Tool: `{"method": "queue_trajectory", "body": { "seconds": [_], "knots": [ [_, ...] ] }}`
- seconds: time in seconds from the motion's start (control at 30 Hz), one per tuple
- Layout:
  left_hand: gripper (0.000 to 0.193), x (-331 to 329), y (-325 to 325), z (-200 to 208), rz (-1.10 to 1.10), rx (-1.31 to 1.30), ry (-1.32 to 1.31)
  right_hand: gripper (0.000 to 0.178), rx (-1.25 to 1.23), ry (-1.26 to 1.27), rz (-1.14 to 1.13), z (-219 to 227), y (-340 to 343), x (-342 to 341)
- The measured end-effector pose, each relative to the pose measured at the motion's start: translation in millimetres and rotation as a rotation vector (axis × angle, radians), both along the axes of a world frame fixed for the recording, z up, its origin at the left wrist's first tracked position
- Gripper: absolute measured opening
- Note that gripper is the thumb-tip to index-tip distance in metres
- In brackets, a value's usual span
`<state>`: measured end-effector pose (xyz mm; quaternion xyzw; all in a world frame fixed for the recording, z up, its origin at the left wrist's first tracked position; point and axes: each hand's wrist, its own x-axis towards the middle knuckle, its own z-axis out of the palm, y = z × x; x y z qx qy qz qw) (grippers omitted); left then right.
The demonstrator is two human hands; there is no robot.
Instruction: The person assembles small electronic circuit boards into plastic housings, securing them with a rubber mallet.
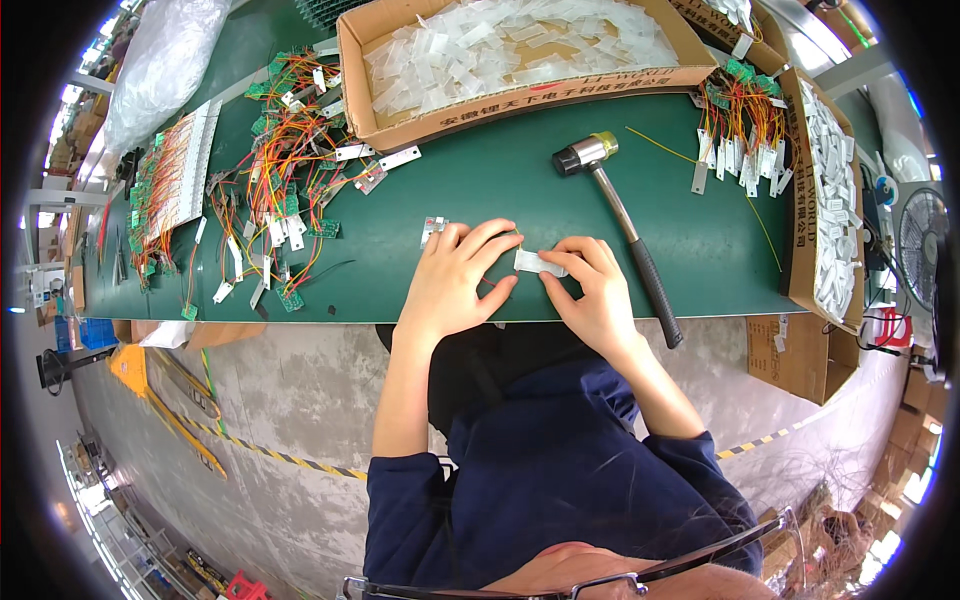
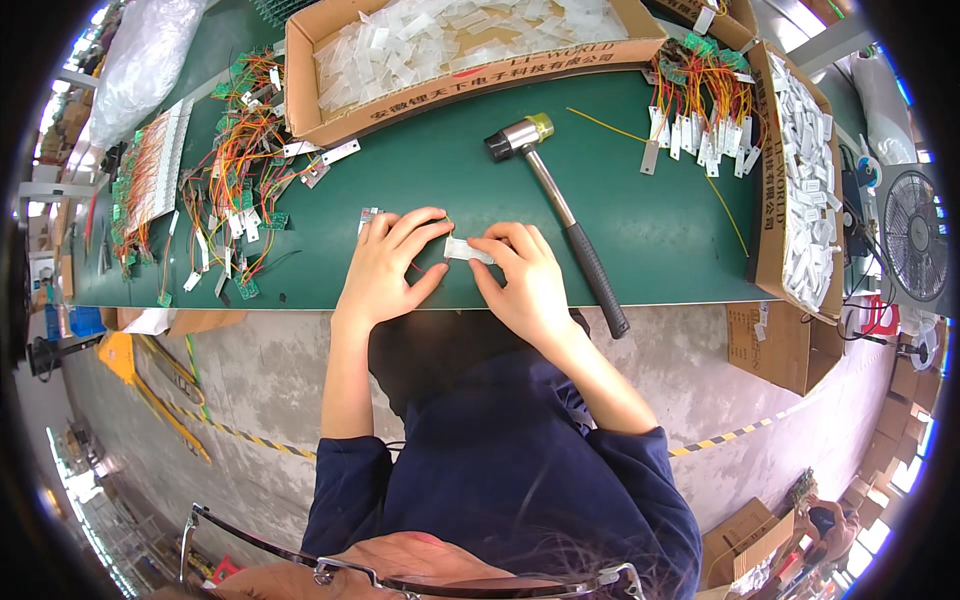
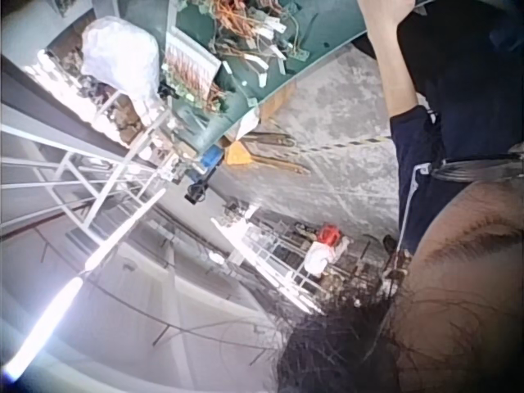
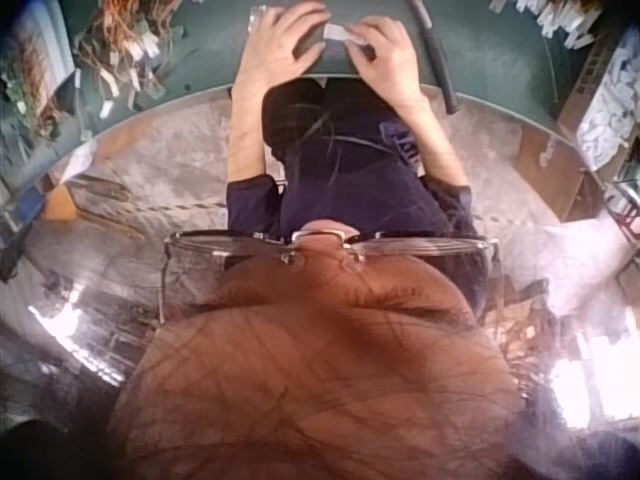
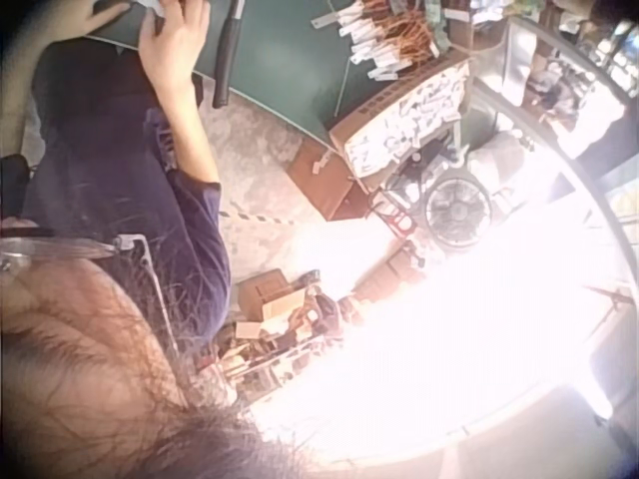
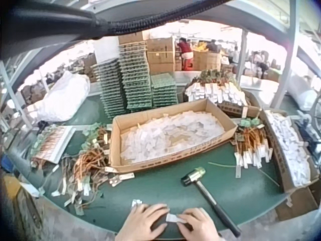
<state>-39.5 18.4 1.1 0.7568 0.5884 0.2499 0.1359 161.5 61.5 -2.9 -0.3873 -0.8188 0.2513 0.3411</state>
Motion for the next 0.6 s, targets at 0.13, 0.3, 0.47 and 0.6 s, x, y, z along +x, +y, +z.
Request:
{"method": "queue_trajectory", "body": {
  "seconds": [0.13, 0.3, 0.47, 0.6],
  "knots": [
    [0.044, 0.8, 0.3, 2.4, 0.0, -0.015, -0.001, 0.025, -0.035, -0.025, 0.012, 4.0, 0.5, -0.2],
    [0.043, 0.2, 0.4, 0.9, -0.002, -0.001, -0.01, 0.024, 0.126, -0.087, 0.059, 6.2, 4.4, -4.7],
    [0.043, 0.9, 0.8, 0.9, -0.003, -0.002, -0.026, 0.025, 0.343, -0.155, 0.104, 2.3, 6.4, -3.8],
    [0.042, 0.8, 0.0, 1.2, 0.0, 0.004, -0.025, 0.025, 0.401, -0.126, 0.118, 0.7, 9.4, -3.6]
  ]
}}
